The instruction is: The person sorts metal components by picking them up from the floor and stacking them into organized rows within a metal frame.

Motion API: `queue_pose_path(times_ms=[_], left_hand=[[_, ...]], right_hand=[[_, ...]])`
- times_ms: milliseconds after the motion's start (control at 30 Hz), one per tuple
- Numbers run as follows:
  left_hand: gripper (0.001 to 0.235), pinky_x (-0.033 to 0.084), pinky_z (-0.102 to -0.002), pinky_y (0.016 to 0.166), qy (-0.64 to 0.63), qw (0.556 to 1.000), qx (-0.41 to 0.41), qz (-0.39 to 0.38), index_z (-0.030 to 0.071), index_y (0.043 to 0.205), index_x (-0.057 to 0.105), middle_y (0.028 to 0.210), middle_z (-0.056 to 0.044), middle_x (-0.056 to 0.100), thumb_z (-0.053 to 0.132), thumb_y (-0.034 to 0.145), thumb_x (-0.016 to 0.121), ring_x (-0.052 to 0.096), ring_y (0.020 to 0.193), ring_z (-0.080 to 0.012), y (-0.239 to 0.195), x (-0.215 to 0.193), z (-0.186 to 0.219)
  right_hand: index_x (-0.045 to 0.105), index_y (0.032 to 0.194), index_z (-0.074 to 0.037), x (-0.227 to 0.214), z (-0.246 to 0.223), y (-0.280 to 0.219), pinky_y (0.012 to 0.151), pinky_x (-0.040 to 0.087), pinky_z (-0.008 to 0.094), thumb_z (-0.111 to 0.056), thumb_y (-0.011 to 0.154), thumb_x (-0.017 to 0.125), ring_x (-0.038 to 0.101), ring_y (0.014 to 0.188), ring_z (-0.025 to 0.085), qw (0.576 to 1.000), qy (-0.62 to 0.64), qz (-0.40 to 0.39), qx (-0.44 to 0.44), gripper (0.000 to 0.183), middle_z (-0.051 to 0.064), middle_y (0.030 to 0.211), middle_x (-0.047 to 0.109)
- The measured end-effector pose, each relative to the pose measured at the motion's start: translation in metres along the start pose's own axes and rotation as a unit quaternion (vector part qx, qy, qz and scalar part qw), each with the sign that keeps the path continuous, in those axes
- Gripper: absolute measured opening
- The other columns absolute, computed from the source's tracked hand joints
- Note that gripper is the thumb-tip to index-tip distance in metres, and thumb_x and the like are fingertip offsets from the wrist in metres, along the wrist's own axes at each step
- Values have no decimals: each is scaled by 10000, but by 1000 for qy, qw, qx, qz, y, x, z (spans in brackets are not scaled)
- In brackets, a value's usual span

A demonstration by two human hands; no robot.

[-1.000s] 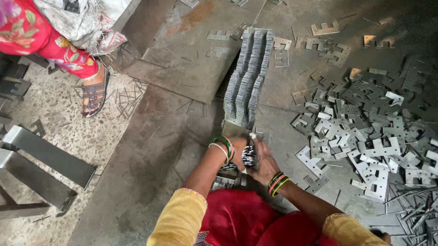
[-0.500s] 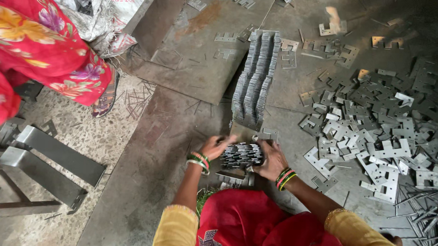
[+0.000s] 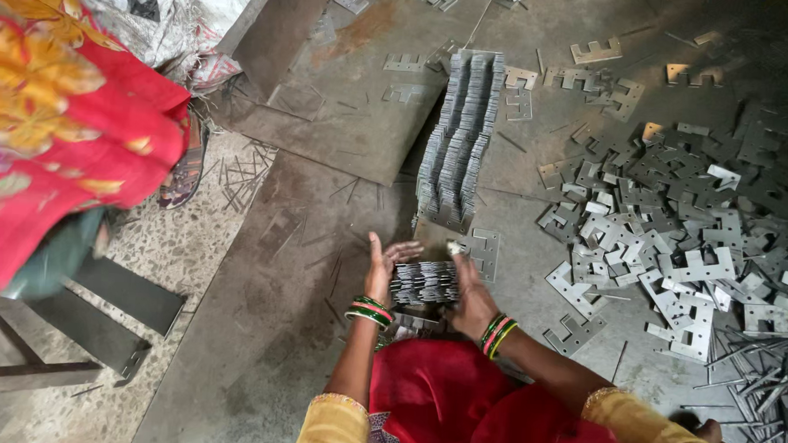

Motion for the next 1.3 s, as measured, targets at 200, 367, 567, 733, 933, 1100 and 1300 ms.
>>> queue_pose_path(times_ms=[200, 367, 567, 733, 933, 1100, 1300], left_hand=[[1041, 346, -438, 1184, 107, 991, 78, 5, 25, 1423, 558, 1266, -196, 718, 794, 941, 47, 608, 1290, -295, 4, 11, 14], [1026, 263, -458, 1211, 85, 994, 67, 8, 71, 1513, 471, 1334, -191, 682, 795, 928, 40, 524, 1360, -312, 4, 10, 16], [998, 243, -479, 1212, 58, 997, 54, 0, 137, 1529, 467, 1351, -162, 672, 798, 916, 39, 519, 1368, -302, -5, 17, 20], [958, 253, -470, 1218, 29, 996, 79, -4, 147, 1507, 483, 1347, -155, 679, 793, 938, 62, 542, 1333, -303, -8, 13, 17], [640, 482, -458, 1087, 296, 891, 175, 297, 57, 1337, 623, 1300, -188, 681, 584, 1018, 451, 635, 1241, -333, -48, 7, 53], [687, 391, -546, 1108, 507, 775, 265, 269, 21, 1504, 417, 1480, -287, 437, 437, 992, 610, 447, 1351, -471, -73, 57, 90], [1195, 232, -572, 1191, 572, 752, 269, 186, 38, 1585, 183, 1580, -324, 267, 586, 747, 834, 240, 1473, -508, -55, 62, 75]], right_hand=[[92, 1563, 15, -1, -8, 6, 1245, 253, 513, -45, 587, 869, 208, 1497, 522, 996, -9, 56, -72, 1249, 335, 1578, 213], [-31, 1577, 28, 13, 3, 5, 1208, 213, 526, -82, 561, 919, 69, 1491, 583, 989, 8, 82, -123, 1396, 416, 1579, 53], [57, 1581, -61, 10, 8, 15, 1177, 364, 531, -76, 536, 869, 278, 1445, 533, 997, 32, 52, -36, 1323, 362, 1593, 122], [279, 1569, -181, 15, -16, 4, 1122, 378, 566, -205, 658, 791, 430, 1330, 470, 979, -189, -71, -23, 1045, 269, 1467, 353], [371, 1556, -242, -7, -44, 17, 1166, 218, 653, -521, 835, 706, 444, 1337, 395, 913, -389, -109, -49, 843, 171, 1334, 507], [334, 1532, -246, -48, -33, 87, 1177, 13, 715, -648, 848, 645, 155, 1512, 407, 891, -450, -57, 14, 853, 173, 1617, 250], [227, 1599, -181, -59, -35, 90, 1176, -11, 709, -658, 785, 706, 34, 1554, 427, 890, -449, -57, 61, 1058, 172, 1676, 135]])
Point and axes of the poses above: each hand's wrist, its own y-axis towards the middle knuckle, its own x-axis out of the palm, z = x × y, the point moved 8 cm from there along y, towards the middle knuckle
